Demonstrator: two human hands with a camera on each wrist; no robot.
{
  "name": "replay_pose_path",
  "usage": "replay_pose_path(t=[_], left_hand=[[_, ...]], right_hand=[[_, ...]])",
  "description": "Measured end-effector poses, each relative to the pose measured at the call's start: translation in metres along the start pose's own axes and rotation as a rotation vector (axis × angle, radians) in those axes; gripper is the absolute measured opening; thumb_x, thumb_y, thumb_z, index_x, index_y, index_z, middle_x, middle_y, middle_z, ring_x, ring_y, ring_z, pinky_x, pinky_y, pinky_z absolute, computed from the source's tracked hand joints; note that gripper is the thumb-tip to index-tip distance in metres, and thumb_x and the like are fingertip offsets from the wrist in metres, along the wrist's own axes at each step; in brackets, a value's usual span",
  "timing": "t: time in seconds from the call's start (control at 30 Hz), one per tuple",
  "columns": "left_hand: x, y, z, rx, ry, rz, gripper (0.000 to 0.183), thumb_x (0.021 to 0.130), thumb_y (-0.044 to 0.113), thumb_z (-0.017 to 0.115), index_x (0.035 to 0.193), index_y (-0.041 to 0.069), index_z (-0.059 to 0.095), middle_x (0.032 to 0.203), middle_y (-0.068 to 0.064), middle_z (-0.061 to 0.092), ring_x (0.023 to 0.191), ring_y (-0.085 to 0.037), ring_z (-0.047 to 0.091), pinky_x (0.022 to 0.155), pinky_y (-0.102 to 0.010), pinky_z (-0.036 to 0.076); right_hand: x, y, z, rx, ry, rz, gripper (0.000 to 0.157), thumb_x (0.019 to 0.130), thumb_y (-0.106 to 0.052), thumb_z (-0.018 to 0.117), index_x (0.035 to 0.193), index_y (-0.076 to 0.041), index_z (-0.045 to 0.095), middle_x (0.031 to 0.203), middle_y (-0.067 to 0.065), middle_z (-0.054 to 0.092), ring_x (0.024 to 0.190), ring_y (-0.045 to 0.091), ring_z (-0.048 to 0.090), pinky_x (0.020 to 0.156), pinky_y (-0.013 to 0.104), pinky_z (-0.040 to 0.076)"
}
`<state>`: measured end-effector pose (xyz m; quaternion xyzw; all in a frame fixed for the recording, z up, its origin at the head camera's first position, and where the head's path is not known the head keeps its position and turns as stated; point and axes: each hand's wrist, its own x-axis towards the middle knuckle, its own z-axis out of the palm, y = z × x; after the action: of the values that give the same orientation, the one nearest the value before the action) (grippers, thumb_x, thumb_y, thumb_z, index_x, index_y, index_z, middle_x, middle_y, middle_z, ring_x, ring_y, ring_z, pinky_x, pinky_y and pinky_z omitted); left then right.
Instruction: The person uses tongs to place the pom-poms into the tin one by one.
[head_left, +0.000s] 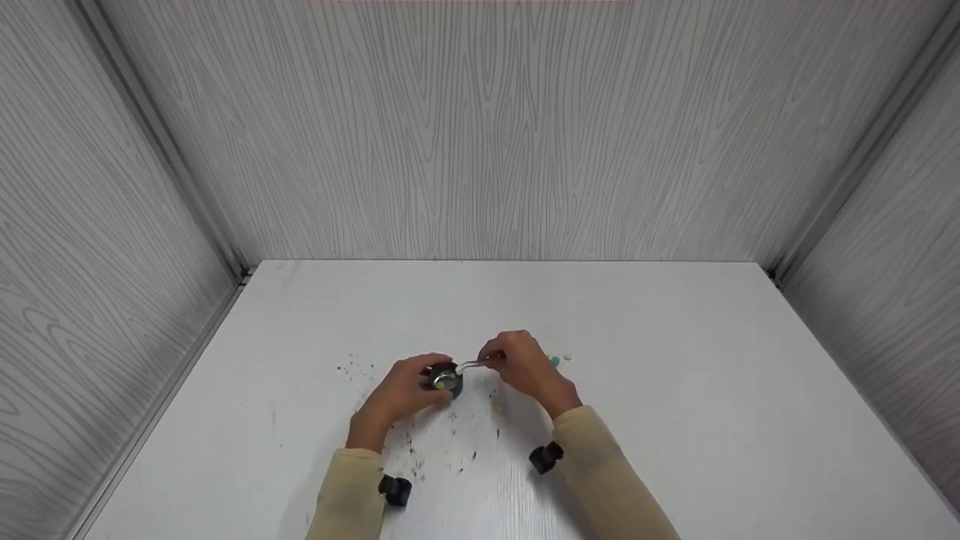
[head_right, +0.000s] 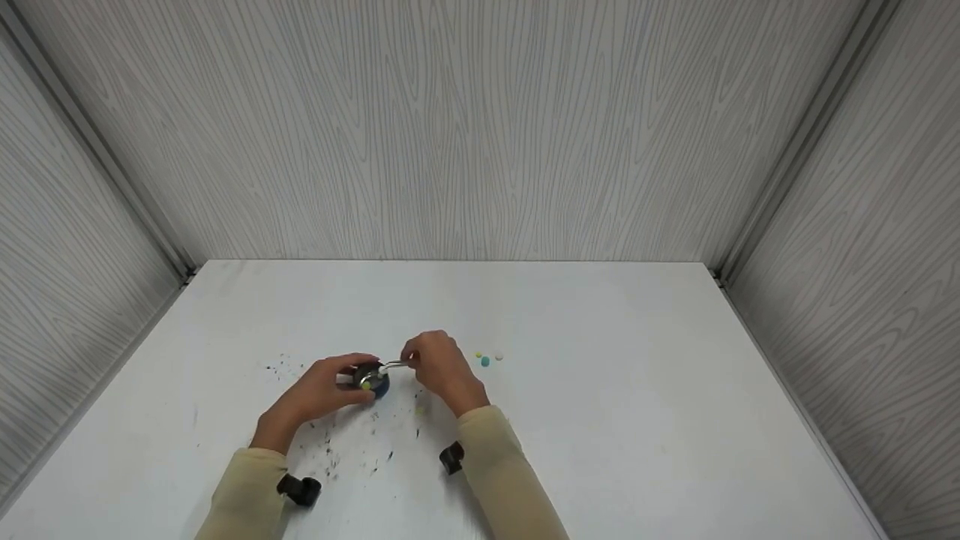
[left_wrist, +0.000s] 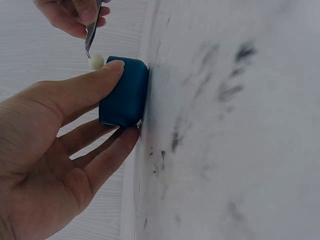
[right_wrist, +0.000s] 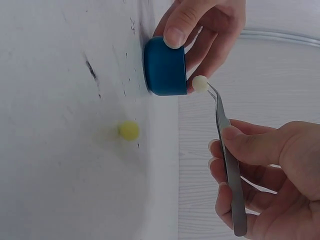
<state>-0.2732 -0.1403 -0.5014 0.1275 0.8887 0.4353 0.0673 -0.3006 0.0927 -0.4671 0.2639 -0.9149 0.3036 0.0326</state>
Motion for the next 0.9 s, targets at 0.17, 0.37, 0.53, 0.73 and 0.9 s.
replay_pose_path(t=[0.17, 0.37, 0.53, 0.73, 0.9], left_hand=[[0.0, 0.001, 0.0, 0.021, 0.005, 0.0, 0.056, 0.089, 0.012, 0.08, 0.142, 0.012, 0.061, 0.143, -0.014, 0.063, 0.131, -0.039, 0.062, 0.11, -0.056, 0.05], [-0.001, 0.001, 0.0, 0.018, 0.005, 0.008, 0.057, 0.089, 0.012, 0.08, 0.143, 0.012, 0.061, 0.143, -0.014, 0.063, 0.13, -0.039, 0.062, 0.109, -0.056, 0.05], [-0.001, 0.001, 0.0, 0.023, 0.004, 0.012, 0.057, 0.089, 0.012, 0.08, 0.143, 0.011, 0.061, 0.144, -0.015, 0.063, 0.13, -0.039, 0.062, 0.109, -0.055, 0.05], [-0.001, 0.001, 0.0, 0.013, 0.004, 0.011, 0.057, 0.09, 0.011, 0.08, 0.143, 0.011, 0.061, 0.144, -0.016, 0.062, 0.13, -0.04, 0.062, 0.108, -0.055, 0.051], [-0.001, 0.001, -0.001, 0.005, 0.003, 0.008, 0.056, 0.09, 0.012, 0.08, 0.143, 0.012, 0.061, 0.144, -0.016, 0.061, 0.129, -0.04, 0.062, 0.108, -0.055, 0.051]], right_hand=[[0.001, -0.002, 0.004, -0.019, -0.001, -0.027, 0.015, 0.096, 0.0, 0.069, 0.101, -0.007, 0.082, 0.096, 0.009, 0.078, 0.085, 0.018, 0.068, 0.079, 0.035, 0.061], [0.002, -0.001, 0.009, -0.032, -0.003, -0.02, 0.016, 0.096, 0.001, 0.069, 0.101, -0.005, 0.082, 0.096, 0.01, 0.077, 0.087, 0.02, 0.07, 0.08, 0.038, 0.062], [0.001, 0.002, 0.011, -0.046, -0.005, -0.012, 0.016, 0.095, 0.002, 0.069, 0.101, -0.006, 0.082, 0.095, 0.009, 0.078, 0.087, 0.019, 0.07, 0.08, 0.038, 0.062], [0.0, 0.005, 0.01, -0.056, -0.003, -0.007, 0.016, 0.095, 0.002, 0.069, 0.1, -0.007, 0.082, 0.093, 0.008, 0.077, 0.083, 0.017, 0.067, 0.078, 0.035, 0.061], [-0.001, 0.006, 0.007, -0.027, -0.005, 0.003, 0.016, 0.095, 0.001, 0.069, 0.101, -0.006, 0.082, 0.096, 0.01, 0.077, 0.087, 0.02, 0.07, 0.08, 0.038, 0.062]])
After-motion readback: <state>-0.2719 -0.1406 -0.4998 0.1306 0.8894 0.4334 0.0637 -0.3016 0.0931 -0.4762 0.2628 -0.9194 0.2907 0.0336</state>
